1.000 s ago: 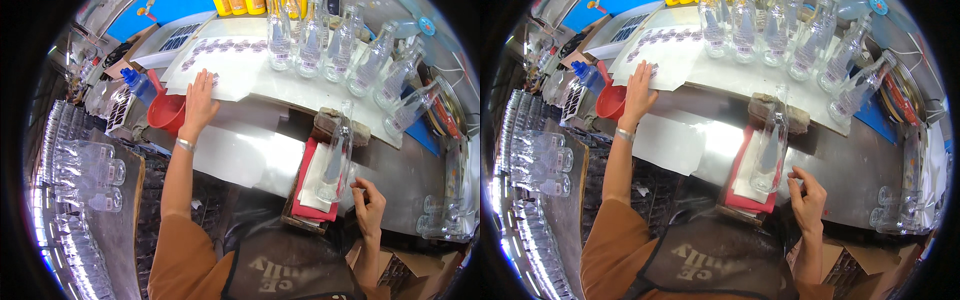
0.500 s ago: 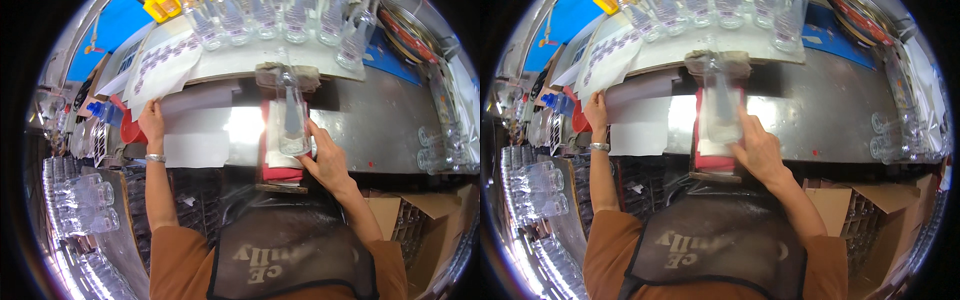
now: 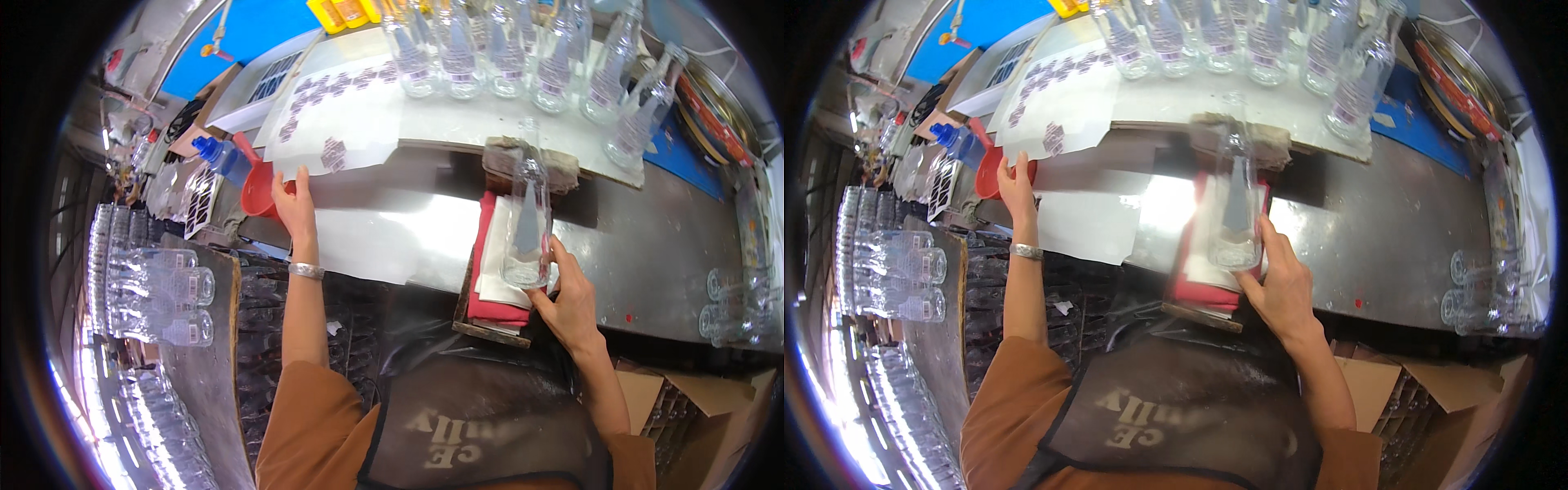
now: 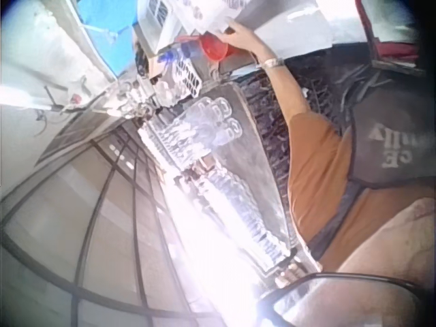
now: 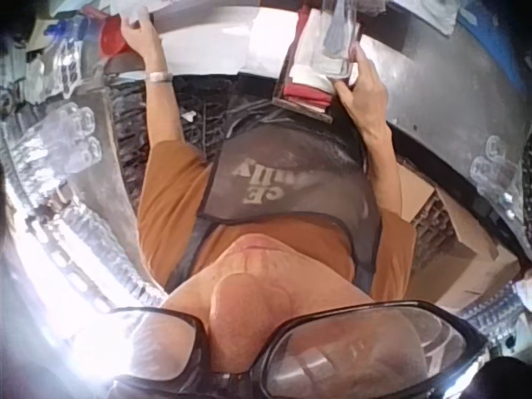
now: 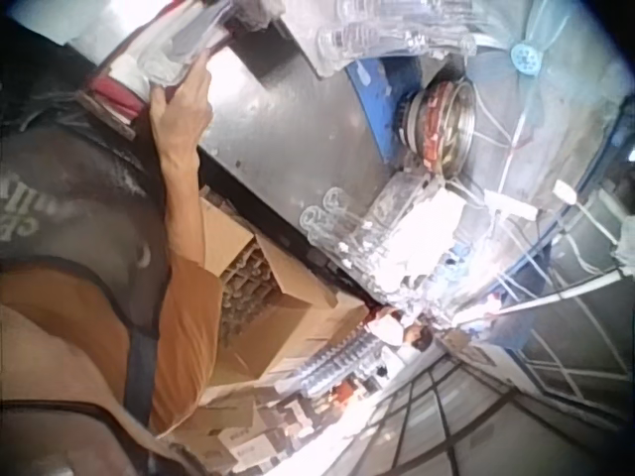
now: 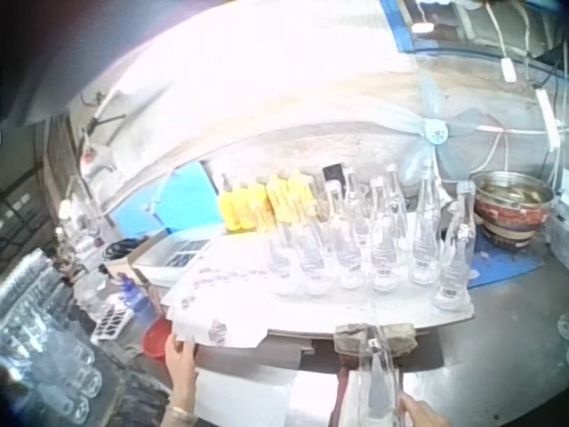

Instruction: The person applies labels to clear plastic bottles one at a time. They pick up a bottle, place a label on it, smooth it with a black tool, and set the bottle aside. The process repeats for multiple bottles.

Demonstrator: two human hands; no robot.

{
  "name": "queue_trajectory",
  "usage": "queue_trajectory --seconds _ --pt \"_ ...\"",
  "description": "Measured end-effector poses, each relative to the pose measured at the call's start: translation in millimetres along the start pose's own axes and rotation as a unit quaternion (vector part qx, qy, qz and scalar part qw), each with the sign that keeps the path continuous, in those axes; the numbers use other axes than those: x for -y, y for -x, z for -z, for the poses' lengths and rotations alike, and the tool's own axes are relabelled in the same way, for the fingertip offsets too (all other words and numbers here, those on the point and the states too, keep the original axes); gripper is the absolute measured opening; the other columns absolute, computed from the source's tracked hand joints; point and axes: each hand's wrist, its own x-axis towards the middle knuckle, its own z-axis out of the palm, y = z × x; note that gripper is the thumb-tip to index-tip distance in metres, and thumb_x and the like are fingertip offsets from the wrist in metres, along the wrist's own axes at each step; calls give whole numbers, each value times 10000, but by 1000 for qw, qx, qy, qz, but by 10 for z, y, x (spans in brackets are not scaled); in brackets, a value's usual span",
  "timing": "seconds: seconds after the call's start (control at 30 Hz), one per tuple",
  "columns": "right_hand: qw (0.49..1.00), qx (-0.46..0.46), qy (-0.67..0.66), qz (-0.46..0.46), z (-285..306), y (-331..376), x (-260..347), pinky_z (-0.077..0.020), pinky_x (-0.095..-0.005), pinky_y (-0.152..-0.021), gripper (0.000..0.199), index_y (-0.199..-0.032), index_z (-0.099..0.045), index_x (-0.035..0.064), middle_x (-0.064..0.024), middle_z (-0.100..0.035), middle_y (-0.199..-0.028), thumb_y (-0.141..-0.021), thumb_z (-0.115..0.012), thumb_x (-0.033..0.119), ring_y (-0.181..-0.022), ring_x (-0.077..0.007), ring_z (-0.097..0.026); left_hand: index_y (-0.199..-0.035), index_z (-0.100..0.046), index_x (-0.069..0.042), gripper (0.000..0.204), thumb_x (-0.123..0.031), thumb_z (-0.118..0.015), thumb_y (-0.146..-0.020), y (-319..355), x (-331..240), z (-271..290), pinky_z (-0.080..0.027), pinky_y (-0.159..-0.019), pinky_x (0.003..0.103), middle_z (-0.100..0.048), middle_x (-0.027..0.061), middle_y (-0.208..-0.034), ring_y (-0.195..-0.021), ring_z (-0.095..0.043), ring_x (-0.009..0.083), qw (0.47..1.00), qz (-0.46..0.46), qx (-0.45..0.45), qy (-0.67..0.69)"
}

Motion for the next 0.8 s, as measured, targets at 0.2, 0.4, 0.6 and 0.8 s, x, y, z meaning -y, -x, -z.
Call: queue_trajectory --seconds 0.2,0.4,0.6,0.8 --pt "1000 -11 -2 28 14 -15 2 -542 -425 -805 791 -1443 -446 -5 -211 -640 -1156 -741 -798 95 -1011 -381 -664 -1422 -372 178 967 -494 -746 -836 -894 453 -109 -415 -1086 442 -483 362 -1412 -1326 -498 432 985 43 -134 -98" --pt "1000 0 -4 20 38 -42 -3 -541 -424 -814 820 -1452 -432 -2 -214 -641 -1137 -723 -800 79 -1018 -382 -659 -1036 -713 117 763 -610 -654 -815 -1401 488 28 -484 -984 470 -679 358 -1079 -1097 -655 456 931 125 67 -336" --pt "999 10 -27 36 23 -58 0 -542 -417 -813 840 -1443 -437 -4 -222 -635 -1141 -687 -803 36 -1016 -380 -656 -1082 -714 69 487 -349 -696 -834 -1870 987 44 -517 -874 393 -732 240 -1027 -961 -712 320 990 127 57 -38" --pt "1000 17 -14 -10 33 -35 3 -549 -402 -752 845 -1442 -442 2 -213 -633 -1149 -681 -806 42 -981 -375 -656 -1079 -708 62 432 -299 -651 -850 -2004 625 -439 -519 -857 404 -734 241 -1002 -930 -712 344 994 -17 -47 -100"
